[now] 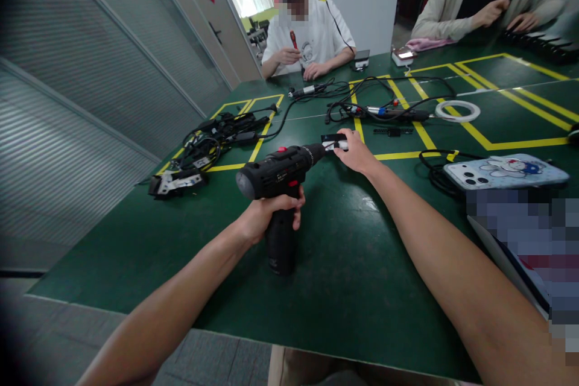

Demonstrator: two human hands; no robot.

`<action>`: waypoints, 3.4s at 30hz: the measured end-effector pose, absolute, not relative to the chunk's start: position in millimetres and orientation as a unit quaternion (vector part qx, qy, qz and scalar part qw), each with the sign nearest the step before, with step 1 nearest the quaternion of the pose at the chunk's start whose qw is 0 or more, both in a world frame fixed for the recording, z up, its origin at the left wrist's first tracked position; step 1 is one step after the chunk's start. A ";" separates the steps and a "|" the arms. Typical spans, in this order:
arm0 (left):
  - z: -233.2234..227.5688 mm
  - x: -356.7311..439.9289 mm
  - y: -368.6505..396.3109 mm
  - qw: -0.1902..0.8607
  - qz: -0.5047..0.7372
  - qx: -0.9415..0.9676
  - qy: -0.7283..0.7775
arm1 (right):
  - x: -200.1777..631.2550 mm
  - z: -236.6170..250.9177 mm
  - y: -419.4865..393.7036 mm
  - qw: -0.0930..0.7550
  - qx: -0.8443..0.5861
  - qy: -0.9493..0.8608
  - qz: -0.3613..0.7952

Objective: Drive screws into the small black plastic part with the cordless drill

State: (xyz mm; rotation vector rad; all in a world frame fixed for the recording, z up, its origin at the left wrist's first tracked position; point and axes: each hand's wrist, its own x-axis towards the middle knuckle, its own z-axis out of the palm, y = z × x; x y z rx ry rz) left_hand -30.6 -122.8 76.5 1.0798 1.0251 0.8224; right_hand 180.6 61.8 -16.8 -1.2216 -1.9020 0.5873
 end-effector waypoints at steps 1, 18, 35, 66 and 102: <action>76.6 -30.6 -122.8 0.659 0.364 0.479 0.452 | 180.4 -16.4 61.5 0.392 -0.482 -0.749 0.231; 76.2 -31.6 -122.3 0.660 0.359 0.483 0.449 | 180.6 -19.4 63.6 0.396 -0.480 -0.752 0.218; 75.5 -31.4 -122.9 0.660 0.360 0.484 0.447 | 181.5 -22.0 66.6 0.396 -0.477 -0.752 0.224; 75.7 -31.2 -122.8 0.652 0.359 0.493 0.451 | 180.2 -18.8 63.3 0.396 -0.480 -0.750 0.223; 76.2 -30.7 -122.8 0.661 0.361 0.481 0.449 | 181.4 -19.9 65.4 0.388 -0.482 -0.754 0.220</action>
